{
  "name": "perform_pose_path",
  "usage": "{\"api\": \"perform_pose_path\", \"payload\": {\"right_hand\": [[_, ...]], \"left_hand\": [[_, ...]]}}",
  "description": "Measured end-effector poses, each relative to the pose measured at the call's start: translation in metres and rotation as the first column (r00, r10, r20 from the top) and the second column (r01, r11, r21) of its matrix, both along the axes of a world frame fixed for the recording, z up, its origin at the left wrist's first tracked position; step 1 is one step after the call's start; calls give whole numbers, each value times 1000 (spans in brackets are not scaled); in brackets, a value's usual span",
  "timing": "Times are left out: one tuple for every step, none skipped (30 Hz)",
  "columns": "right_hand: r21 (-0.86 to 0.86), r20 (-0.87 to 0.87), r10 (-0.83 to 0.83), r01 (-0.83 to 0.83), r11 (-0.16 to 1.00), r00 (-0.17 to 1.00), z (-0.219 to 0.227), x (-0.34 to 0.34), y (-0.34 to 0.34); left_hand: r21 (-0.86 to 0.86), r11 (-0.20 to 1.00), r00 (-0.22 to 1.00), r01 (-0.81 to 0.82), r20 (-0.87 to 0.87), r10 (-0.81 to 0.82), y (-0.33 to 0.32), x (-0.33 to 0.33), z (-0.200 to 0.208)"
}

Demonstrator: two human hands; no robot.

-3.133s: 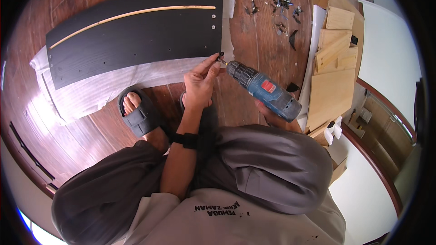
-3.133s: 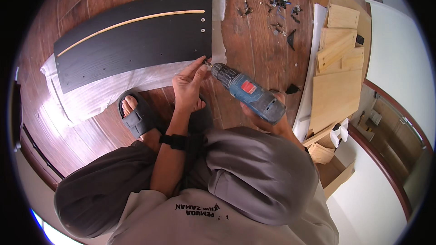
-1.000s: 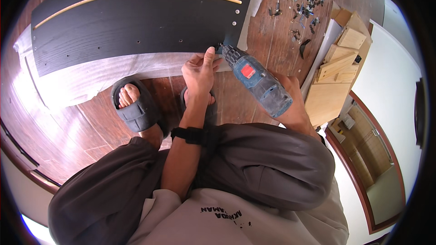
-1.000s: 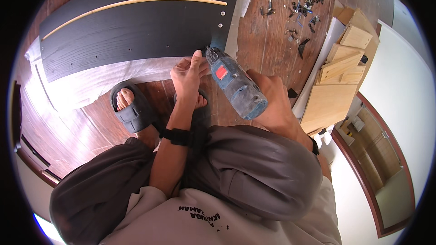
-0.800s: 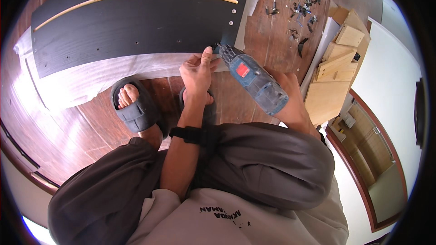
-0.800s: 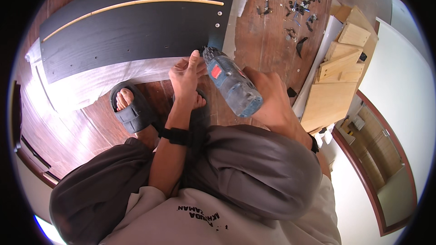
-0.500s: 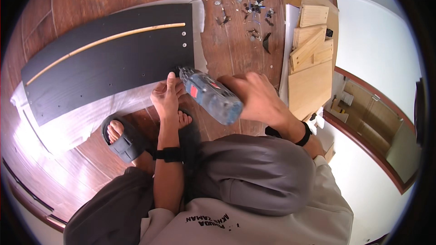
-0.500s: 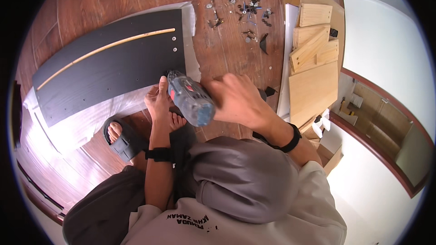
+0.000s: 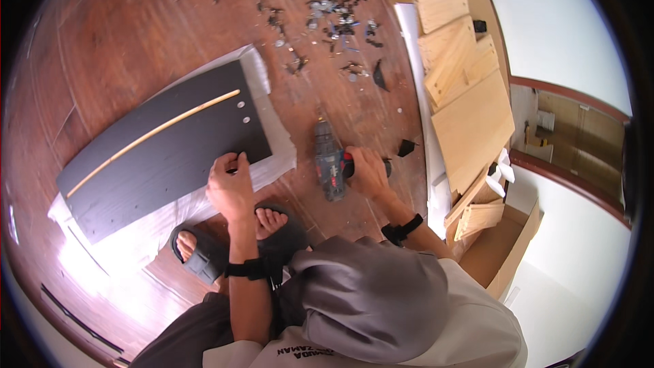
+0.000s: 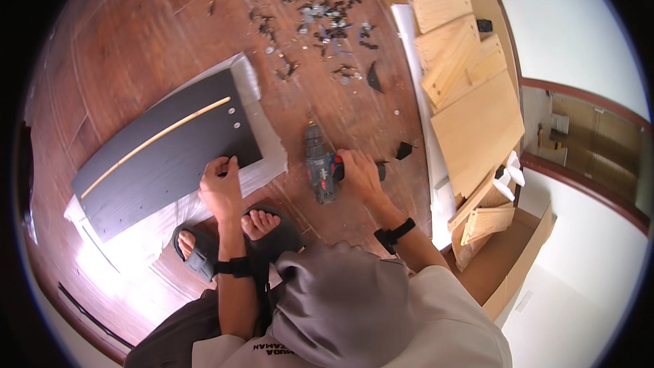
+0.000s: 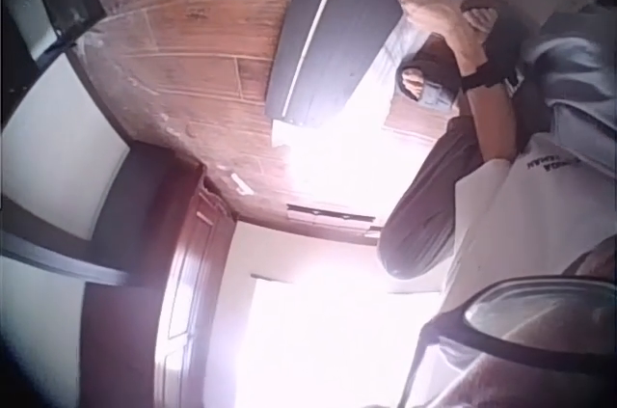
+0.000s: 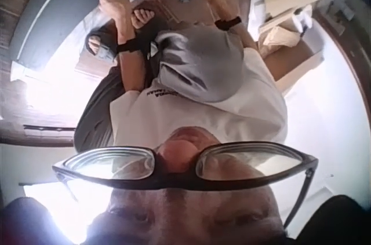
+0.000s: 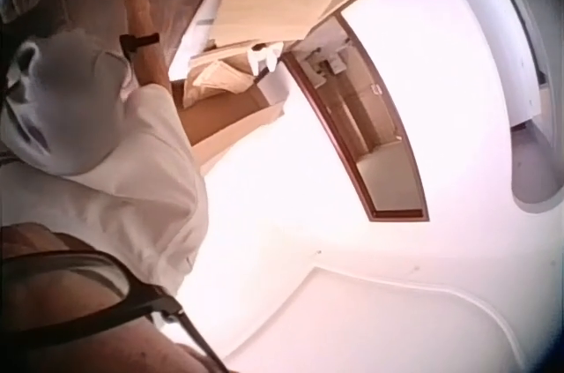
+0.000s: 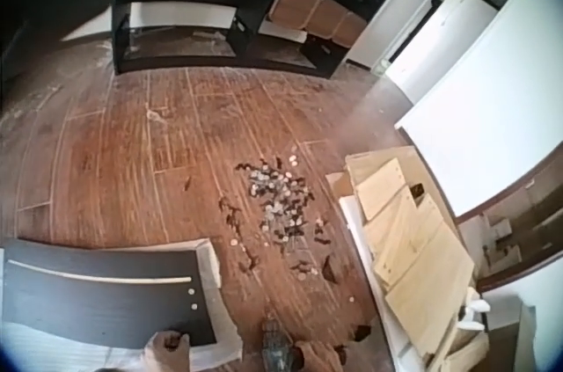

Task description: Assembling furniture parts, attaching components to a drawer front using a power drill.

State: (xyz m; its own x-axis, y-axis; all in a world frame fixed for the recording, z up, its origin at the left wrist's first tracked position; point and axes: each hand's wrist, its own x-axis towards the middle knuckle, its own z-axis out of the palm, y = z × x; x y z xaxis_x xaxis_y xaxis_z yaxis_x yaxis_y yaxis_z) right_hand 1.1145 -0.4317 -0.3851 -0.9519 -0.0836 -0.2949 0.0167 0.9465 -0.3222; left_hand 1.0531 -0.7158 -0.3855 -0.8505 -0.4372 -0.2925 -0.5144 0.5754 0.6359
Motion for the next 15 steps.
{"api": "perform_pose_path", "payload": {"right_hand": [[23,1,-9,9,1000,1000,-1,2,2],[-13,-21,16,-16,1000,1000,0,2,3],[-44,8,24,-24,999,1000,2,0,4],[-34,75,9,-7,999,997,6,-5,6],[-71,29,27,-25,997,999,11,-11,8],[-159,100,81,-65,985,992,16,-19,13],[-191,206,112,-72,979,972,21,-29,19],[-244,156,138,-97,965,978,23,-44,26],[-252,286,127,-53,966,950,23,-64,36],[-244,382,106,-11,970,918,21,-86,44],[-291,277,20,64,954,961,14,-106,46],[-293,155,-118,160,943,981,5,-125,46],[-371,58,-159,170,913,985,-4,-147,48],[-364,-8,-277,255,896,961,-13,-169,50],[-395,-71,-318,266,879,945,-21,-187,51]], "left_hand": [[57,998,999,17,28,-19,0,-2,1],[21,1000,1000,18,-25,-17,1,-2,3],[88,996,1000,9,29,-12,1,-2,5],[185,983,997,7,76,-22,1,-1,6],[159,987,997,7,76,-19,0,0,7],[146,989,998,29,52,-37,0,1,8],[176,982,997,73,28,-79,0,2,9],[217,971,994,98,28,-106,-2,2,8],[181,980,996,86,11,-90,-4,1,8],[348,937,998,21,48,-40,-6,-1,6],[541,840,995,-37,94,-17,-8,-4,5],[581,814,994,-15,96,-50,-11,-7,4],[542,840,994,-22,102,-40,-13,-10,2],[596,801,990,-48,137,-42,-15,-13,1],[683,727,982,-75,179,-66,-17,-15,0]]}}
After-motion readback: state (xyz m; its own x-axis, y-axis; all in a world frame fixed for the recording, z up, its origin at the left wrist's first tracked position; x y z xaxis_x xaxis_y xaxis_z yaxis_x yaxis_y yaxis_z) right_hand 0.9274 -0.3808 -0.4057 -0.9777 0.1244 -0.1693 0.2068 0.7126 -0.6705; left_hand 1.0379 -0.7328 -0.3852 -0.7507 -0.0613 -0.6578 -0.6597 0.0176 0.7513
